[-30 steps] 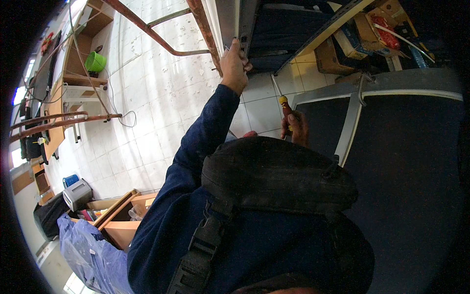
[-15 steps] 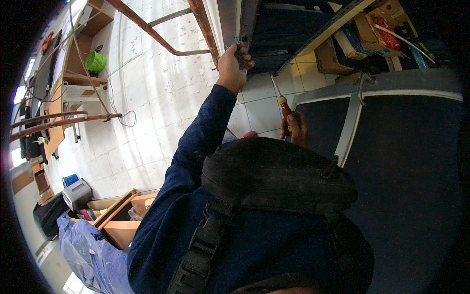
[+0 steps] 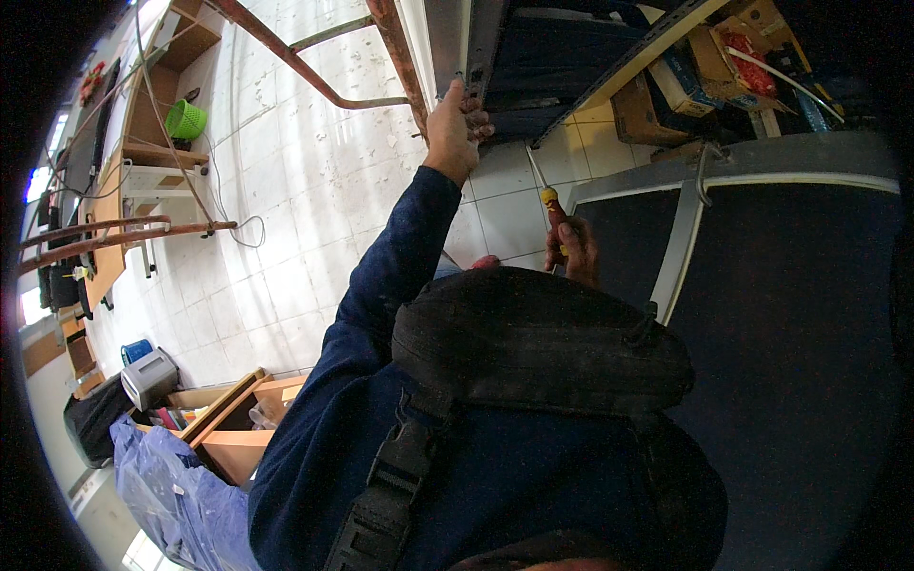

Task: The person installs a door frame using a screwdriver. The person secures the metal frame to the wall opening by tightening screws at the top and bottom of the frame.

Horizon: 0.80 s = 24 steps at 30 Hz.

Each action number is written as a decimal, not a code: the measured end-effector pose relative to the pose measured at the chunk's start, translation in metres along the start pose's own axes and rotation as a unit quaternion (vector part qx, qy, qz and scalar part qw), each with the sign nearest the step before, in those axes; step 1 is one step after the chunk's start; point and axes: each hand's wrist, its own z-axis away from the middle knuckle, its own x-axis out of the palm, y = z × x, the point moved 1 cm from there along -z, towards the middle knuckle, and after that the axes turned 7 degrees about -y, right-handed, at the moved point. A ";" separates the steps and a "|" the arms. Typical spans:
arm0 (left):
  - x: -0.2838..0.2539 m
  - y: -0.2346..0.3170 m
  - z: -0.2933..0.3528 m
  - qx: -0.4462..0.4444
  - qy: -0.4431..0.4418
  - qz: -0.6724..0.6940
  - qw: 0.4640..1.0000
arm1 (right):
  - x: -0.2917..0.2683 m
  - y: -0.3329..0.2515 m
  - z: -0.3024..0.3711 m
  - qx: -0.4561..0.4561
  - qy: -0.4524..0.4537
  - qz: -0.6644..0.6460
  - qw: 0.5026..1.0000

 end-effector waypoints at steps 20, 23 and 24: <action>-0.012 0.003 -0.001 0.030 -0.058 -0.043 0.997 | 0.000 0.002 0.001 -0.009 -0.007 0.011 1.000; -0.014 0.003 0.005 0.005 -0.089 -0.018 0.996 | -0.001 0.001 0.001 -0.013 -0.007 0.013 1.000; -0.015 0.003 0.009 -0.009 -0.107 0.022 0.994 | -0.001 0.000 0.001 -0.008 -0.010 0.027 1.000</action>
